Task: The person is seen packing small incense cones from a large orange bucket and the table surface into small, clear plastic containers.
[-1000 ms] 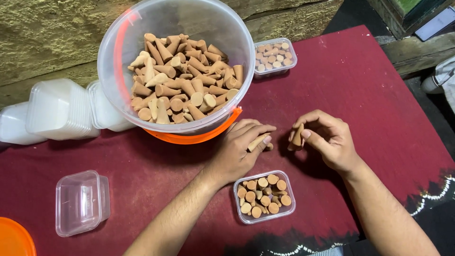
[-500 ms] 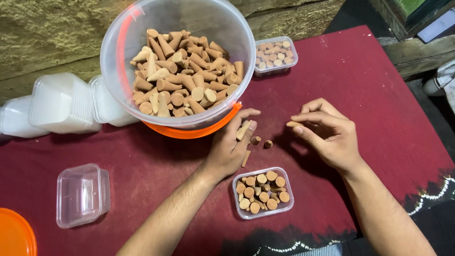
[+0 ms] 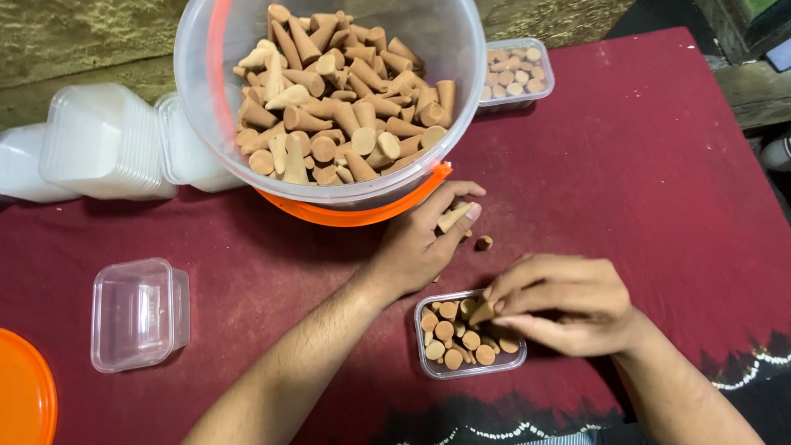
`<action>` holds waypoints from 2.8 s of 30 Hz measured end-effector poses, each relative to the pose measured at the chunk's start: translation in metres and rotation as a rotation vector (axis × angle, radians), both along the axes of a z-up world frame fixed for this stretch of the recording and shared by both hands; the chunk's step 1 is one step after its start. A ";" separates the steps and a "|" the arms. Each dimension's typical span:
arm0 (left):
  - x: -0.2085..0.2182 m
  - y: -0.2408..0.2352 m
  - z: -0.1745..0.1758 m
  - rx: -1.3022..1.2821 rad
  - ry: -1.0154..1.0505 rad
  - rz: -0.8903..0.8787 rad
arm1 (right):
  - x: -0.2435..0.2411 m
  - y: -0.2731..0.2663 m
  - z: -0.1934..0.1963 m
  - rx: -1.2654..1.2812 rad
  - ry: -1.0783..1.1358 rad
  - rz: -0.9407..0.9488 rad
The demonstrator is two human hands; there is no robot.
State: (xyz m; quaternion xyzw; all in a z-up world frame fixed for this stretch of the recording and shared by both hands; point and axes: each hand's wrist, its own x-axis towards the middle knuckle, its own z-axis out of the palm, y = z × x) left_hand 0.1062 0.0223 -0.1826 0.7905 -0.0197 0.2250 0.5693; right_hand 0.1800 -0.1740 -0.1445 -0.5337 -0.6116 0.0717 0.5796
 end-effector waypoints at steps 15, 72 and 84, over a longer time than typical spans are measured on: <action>0.003 0.000 -0.004 0.143 -0.035 -0.029 | 0.003 0.008 0.002 -0.092 -0.332 0.225; -0.020 -0.062 0.040 -0.786 -0.196 -0.114 | 0.012 0.012 -0.017 0.155 0.033 -0.179; -0.044 -0.008 0.007 -0.180 0.037 0.209 | 0.030 -0.009 -0.020 0.125 -0.018 -0.311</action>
